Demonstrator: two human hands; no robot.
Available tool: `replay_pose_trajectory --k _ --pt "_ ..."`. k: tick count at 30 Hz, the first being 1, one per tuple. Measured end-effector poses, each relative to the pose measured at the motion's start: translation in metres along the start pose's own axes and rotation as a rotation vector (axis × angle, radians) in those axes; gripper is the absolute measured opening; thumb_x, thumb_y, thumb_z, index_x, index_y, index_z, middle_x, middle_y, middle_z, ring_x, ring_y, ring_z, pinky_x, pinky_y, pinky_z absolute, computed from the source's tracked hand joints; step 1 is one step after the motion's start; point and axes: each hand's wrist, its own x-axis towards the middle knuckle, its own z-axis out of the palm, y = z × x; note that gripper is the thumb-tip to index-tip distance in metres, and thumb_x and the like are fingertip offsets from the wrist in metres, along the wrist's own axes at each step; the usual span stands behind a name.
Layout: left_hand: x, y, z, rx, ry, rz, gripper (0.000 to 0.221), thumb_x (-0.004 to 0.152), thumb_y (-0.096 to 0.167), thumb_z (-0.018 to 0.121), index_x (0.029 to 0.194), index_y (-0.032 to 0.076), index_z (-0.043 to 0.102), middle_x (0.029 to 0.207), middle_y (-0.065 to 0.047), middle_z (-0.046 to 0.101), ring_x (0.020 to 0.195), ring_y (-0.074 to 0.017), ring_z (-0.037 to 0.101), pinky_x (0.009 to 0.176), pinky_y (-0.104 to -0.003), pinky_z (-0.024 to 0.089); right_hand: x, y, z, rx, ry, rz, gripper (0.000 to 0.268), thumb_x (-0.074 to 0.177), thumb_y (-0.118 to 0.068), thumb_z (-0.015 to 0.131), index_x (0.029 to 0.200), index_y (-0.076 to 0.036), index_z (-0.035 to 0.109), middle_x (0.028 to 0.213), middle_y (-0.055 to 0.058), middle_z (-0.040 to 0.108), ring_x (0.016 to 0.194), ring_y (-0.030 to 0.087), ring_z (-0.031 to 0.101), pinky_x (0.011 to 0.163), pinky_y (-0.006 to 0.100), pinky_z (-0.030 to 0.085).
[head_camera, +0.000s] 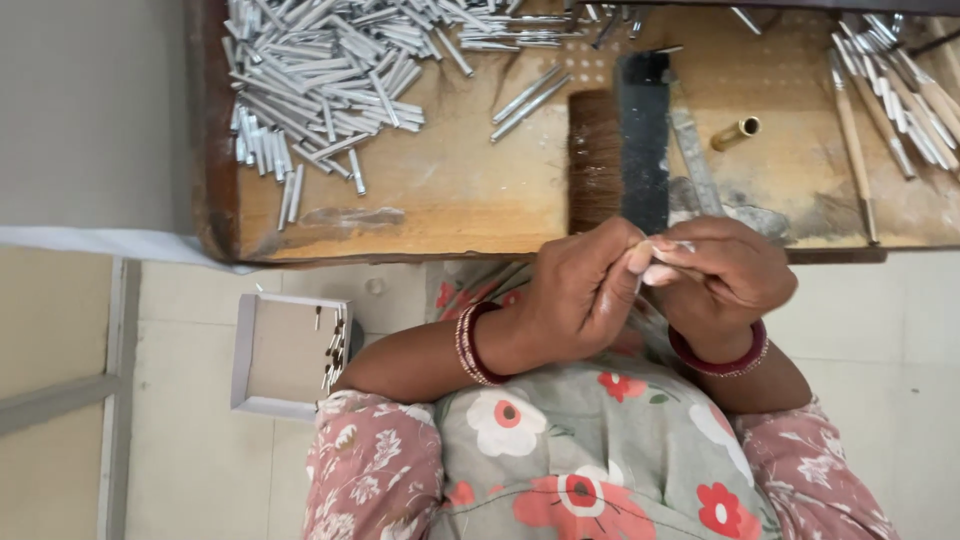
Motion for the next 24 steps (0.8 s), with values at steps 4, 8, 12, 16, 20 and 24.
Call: replay_pose_trajectory --k 4,8,12,16,20,24 --pt "-0.009 -0.009 -0.001 -0.068 0.04 -0.032 0.017 0.115 0.017 0.05 0.109 0.003 0.058 0.086 -0.012 0.056 0.072 -0.0281 0.064 0.065 -0.034 0.051 -0.001 -0.002 0.016 -0.227 0.083 -0.114 0.021 0.109 -0.012 0.073 0.099 0.0 0.06 0.093 0.014 0.069 0.078 0.024 0.07 0.071 0.033 0.057" --pt "0.02 -0.019 -0.039 0.365 -0.094 0.093 0.007 0.108 0.016 0.057 0.111 0.009 0.058 0.095 -0.009 0.064 0.083 -0.0311 0.067 0.069 -0.041 0.052 -0.01 0.017 0.017 -0.166 0.137 -0.165 0.027 0.116 -0.025 0.064 0.108 -0.001 0.054 0.097 0.014 0.063 0.08 0.021 0.068 0.071 0.03 0.056" --pt "0.063 -0.056 -0.123 1.233 0.01 -0.046 0.025 0.085 0.001 0.063 0.109 0.007 0.065 0.1 -0.013 0.065 0.086 -0.033 0.066 0.065 -0.046 0.052 -0.011 0.021 0.008 0.037 0.308 -0.059 0.039 0.112 -0.034 0.068 0.109 0.0 0.049 0.098 0.012 0.055 0.071 0.015 0.059 0.064 0.028 0.055" --pt "0.083 -0.091 -0.165 1.404 0.07 0.021 0.009 0.082 0.003 0.068 0.089 0.008 0.071 0.1 -0.014 0.065 0.094 -0.0337 0.065 0.082 -0.051 0.048 -0.008 0.018 0.004 -0.003 0.316 -0.068 0.041 0.113 -0.036 0.068 0.11 0.0 0.049 0.097 0.011 0.055 0.07 0.015 0.061 0.064 0.026 0.054" --pt "0.079 -0.093 -0.165 1.404 0.048 0.112 0.006 0.082 0.003 0.068 0.087 0.007 0.069 0.103 -0.015 0.064 0.099 -0.0326 0.062 0.092 -0.05 0.045 -0.008 0.017 0.001 -0.03 0.323 -0.061 0.04 0.113 -0.035 0.069 0.11 0.001 0.051 0.097 0.012 0.057 0.071 0.018 0.061 0.064 0.025 0.052" --pt "0.074 -0.069 -0.144 1.512 0.094 0.198 0.018 0.083 0.003 0.065 0.101 0.003 0.064 0.107 -0.015 0.063 0.107 -0.0311 0.059 0.096 -0.047 0.045 -0.008 0.009 -0.002 -0.135 0.268 -0.019 0.037 0.114 -0.034 0.066 0.109 0.0 0.053 0.097 0.011 0.062 0.076 0.016 0.064 0.068 0.025 0.052"
